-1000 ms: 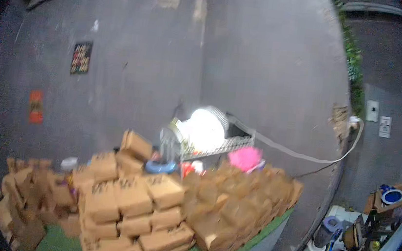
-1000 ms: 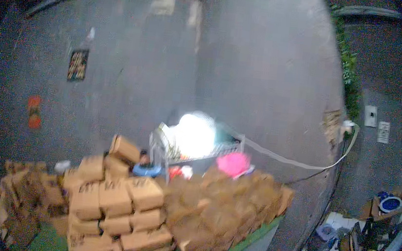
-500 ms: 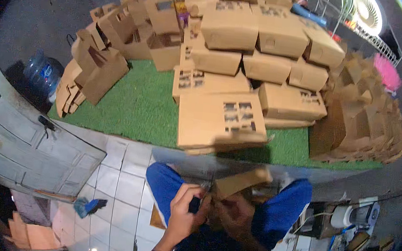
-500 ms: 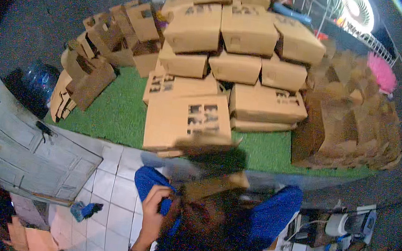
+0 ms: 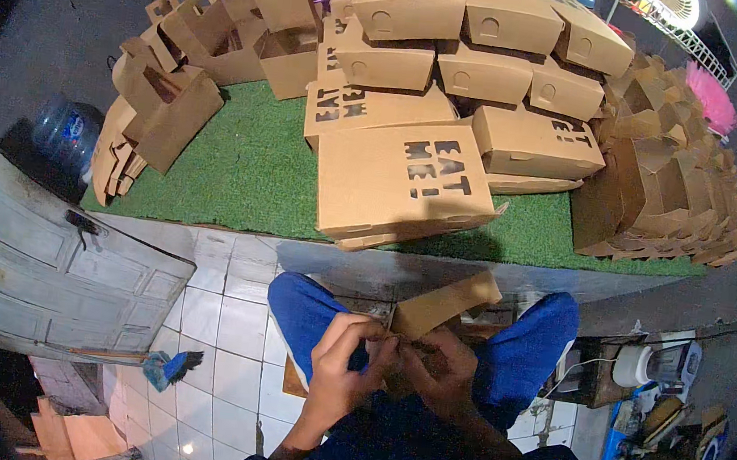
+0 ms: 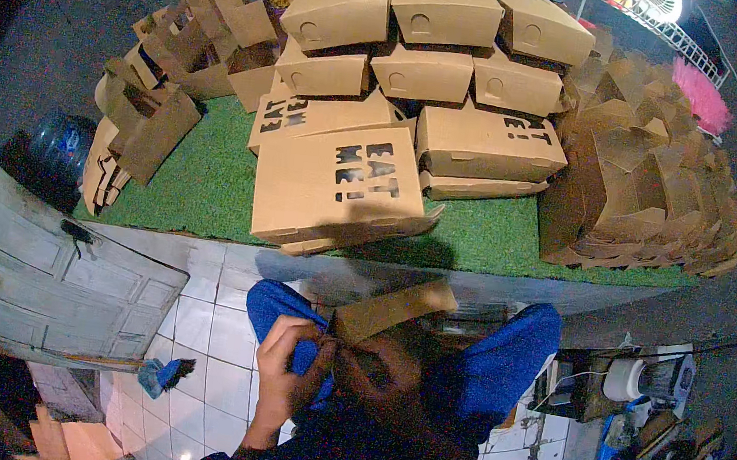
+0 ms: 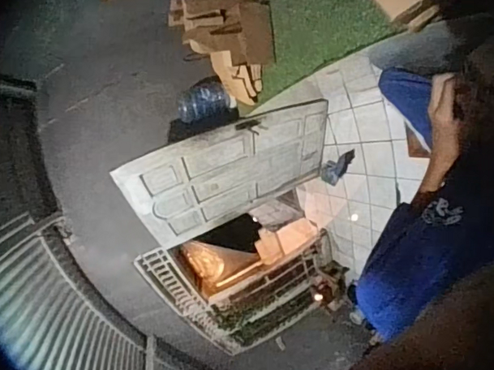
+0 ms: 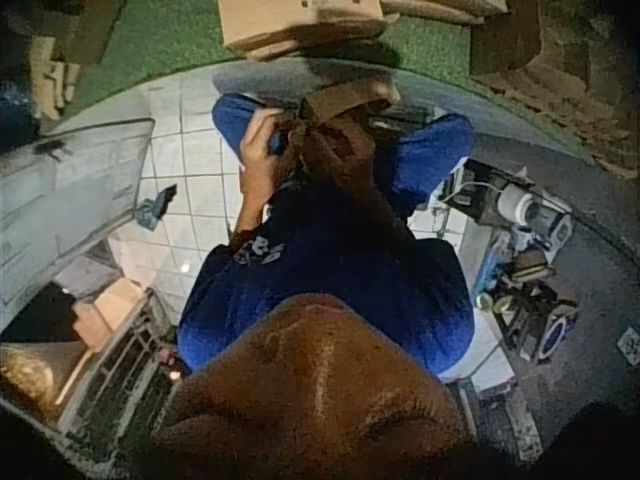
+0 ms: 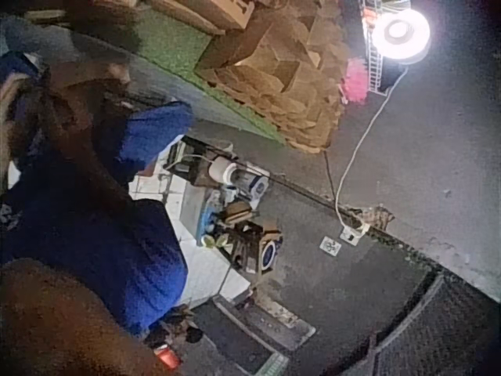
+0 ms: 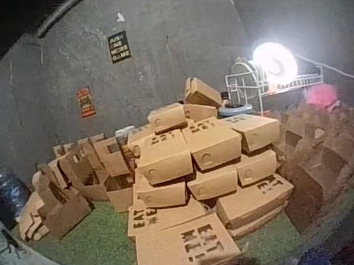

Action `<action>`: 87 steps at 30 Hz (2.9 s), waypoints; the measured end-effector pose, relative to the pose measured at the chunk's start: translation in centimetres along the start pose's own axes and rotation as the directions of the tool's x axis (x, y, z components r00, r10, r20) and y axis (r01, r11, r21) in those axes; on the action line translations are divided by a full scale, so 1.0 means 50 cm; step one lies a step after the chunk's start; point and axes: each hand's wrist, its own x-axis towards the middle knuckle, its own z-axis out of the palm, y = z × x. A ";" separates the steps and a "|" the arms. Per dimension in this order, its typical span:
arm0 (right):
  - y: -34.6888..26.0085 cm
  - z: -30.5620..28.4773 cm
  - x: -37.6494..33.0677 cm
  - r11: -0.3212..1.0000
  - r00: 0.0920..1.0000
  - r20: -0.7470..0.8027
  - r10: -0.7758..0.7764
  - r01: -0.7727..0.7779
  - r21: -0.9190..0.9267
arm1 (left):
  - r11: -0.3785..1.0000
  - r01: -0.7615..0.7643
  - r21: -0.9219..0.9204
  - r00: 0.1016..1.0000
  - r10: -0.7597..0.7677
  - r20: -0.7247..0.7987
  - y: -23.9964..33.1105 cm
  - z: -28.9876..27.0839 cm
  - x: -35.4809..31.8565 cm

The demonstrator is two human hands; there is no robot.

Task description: The recorder is assembling cardboard food delivery boxes from flat sheets.

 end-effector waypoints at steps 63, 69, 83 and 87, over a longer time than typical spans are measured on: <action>0.101 0.000 -0.015 0.967 0.990 -0.134 -0.044 0.076 0.244 | 0.974 -0.105 0.203 0.986 0.128 -0.107 0.046 0.089 -0.016; 0.105 0.015 -0.007 0.973 0.996 -0.086 0.024 -0.003 0.232 | 0.958 -0.127 0.258 0.983 0.156 -0.095 0.027 0.080 -0.013; 0.049 -0.002 0.048 0.984 0.986 0.164 0.025 -0.053 0.169 | 0.990 -0.023 0.137 0.988 0.044 -0.150 -0.001 0.075 -0.026; 0.035 -0.011 0.051 0.982 0.981 0.186 0.054 -0.086 0.168 | 0.979 -0.037 0.199 0.991 0.063 -0.121 -0.006 0.069 -0.035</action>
